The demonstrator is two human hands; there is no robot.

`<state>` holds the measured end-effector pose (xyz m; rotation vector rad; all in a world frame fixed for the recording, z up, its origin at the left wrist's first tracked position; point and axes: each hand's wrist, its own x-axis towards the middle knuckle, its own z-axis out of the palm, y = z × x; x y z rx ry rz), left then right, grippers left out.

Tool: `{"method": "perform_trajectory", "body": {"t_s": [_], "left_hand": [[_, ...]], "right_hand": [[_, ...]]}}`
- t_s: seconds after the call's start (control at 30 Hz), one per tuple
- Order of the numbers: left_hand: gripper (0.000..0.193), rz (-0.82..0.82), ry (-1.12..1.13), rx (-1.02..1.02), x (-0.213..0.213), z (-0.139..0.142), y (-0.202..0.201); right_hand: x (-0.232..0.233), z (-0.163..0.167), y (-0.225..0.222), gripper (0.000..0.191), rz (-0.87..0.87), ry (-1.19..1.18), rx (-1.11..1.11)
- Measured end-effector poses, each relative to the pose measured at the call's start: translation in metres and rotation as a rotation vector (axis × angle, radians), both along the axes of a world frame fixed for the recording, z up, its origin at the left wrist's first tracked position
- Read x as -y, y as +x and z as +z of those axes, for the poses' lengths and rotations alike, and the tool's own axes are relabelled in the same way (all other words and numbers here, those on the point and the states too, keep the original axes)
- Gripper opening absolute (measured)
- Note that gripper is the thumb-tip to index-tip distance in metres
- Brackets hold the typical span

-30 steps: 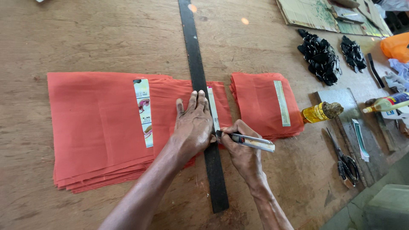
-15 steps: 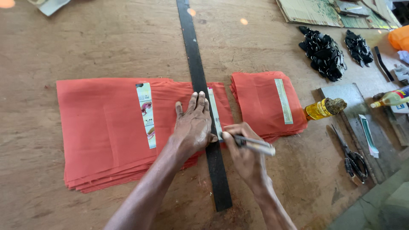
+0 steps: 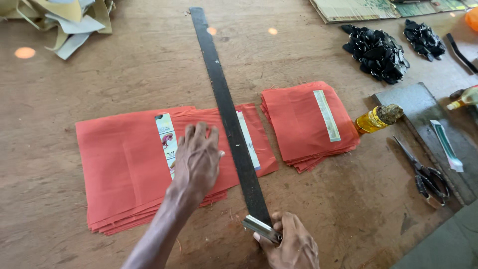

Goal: The person picks up red fabric squares with printed labels attached, holds each one, and uses a utility knife to cut the label strips off the fabric. The trimmed fabric pieces are placed onto a growing stack on the workbench, and the person repeats this for piece after piece.

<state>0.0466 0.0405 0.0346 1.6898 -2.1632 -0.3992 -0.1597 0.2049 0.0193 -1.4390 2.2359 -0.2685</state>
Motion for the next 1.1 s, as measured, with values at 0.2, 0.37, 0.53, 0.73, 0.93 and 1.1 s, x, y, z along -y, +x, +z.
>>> {"method": "perform_trajectory", "body": {"t_s": [0.2,0.37,0.53,0.73,0.93,1.1], "left_hand": [[0.028,-0.026,-0.008,-0.228,-0.03,-0.01,-0.01],[0.01,0.033,-0.093,-0.333,-0.028,-0.019,-0.018],[0.004,0.029,-0.118,-0.283,-0.028,-0.012,-0.024],[0.03,-0.133,0.164,-0.167,-0.055,0.023,-0.013],[0.061,-0.023,-0.128,-0.088,-0.024,0.0,-0.037],[0.062,-0.037,-0.34,0.031,0.01,-0.022,-0.059]], "right_hand": [[0.024,0.033,-0.011,0.057,0.004,0.304,0.075],[0.028,0.023,-0.034,0.046,0.138,0.355,0.196],[0.016,0.012,-0.081,0.025,-0.287,0.265,1.068],[0.021,0.011,-0.14,0.023,-0.229,0.017,1.064],[0.017,0.009,-0.131,0.028,0.025,-0.146,0.581],[0.015,0.024,-0.126,0.04,-0.033,0.015,0.155]]}}
